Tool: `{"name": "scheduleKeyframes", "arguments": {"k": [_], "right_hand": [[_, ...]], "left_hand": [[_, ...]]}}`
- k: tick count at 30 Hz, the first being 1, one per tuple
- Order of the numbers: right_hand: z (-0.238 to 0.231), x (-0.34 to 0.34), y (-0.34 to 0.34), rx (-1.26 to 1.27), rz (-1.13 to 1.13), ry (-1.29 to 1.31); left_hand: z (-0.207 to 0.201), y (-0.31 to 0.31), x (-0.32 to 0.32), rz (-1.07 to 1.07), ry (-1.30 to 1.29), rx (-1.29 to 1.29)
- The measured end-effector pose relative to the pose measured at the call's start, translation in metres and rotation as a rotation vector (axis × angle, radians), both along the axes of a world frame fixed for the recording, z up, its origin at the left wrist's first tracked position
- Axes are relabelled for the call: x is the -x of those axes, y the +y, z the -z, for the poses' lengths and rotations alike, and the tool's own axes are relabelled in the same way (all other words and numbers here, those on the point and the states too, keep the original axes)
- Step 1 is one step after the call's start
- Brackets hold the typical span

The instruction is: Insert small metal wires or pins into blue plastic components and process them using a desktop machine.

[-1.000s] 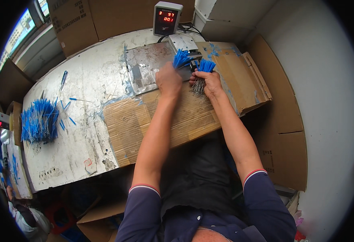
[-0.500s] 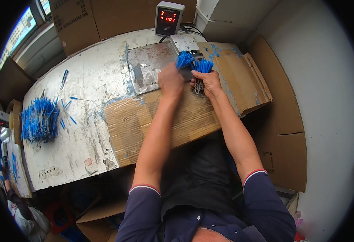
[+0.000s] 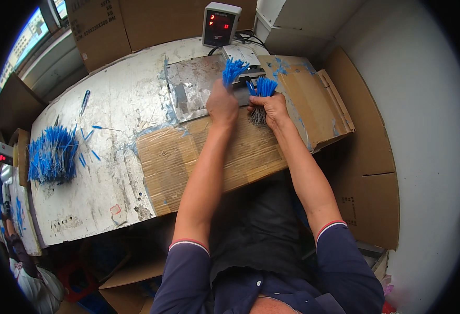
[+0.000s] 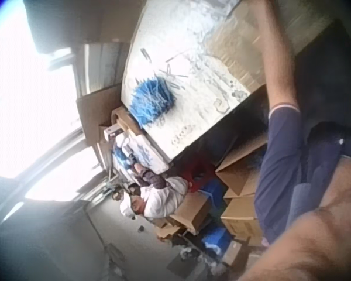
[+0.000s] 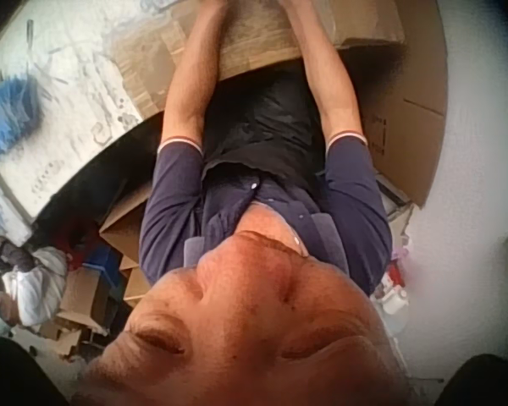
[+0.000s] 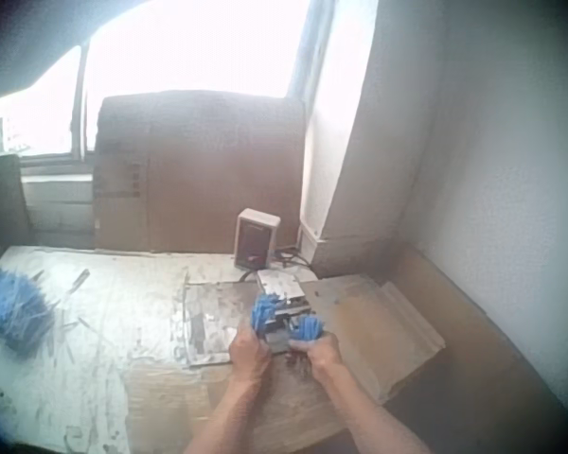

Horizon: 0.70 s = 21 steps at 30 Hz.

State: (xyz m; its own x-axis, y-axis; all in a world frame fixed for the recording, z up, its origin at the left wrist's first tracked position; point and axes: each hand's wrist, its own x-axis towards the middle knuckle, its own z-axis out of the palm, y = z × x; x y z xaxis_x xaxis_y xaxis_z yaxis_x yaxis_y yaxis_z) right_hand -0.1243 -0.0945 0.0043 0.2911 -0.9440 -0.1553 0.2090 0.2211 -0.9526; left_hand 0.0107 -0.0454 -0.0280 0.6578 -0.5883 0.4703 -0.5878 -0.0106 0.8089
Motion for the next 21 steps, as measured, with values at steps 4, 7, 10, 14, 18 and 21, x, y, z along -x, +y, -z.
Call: {"name": "scheduleKeyframes", "arguments": {"k": [4, 7, 10, 14, 18, 21], "right_hand": [[-0.004, -0.006, 0.002, -0.04, 0.018, 0.073], [-0.001, -0.005, -0.001, -0.093, 0.057, 0.09], [0.0, -0.007, -0.003, -0.102, 0.1, 0.112], [0.0, -0.012, -0.009, -0.021, 0.16, 0.177], [0.0, -0.019, -0.015, -0.015, 0.205, 0.296], [0.0, -0.023, -0.017, 0.003, 0.225, 0.337]], "left_hand": [[0.003, 0.0, -0.001, 0.051, 0.043, 0.019], [0.002, -0.002, -0.001, 0.019, 0.086, -0.027], [0.004, -0.001, -0.002, 0.051, 0.121, 0.037], [0.003, -0.003, -0.001, 0.006, 0.072, -0.037], [0.003, -0.003, -0.001, 0.003, 0.055, -0.039], [0.003, -0.002, -0.002, 0.009, 0.054, -0.026]]}}
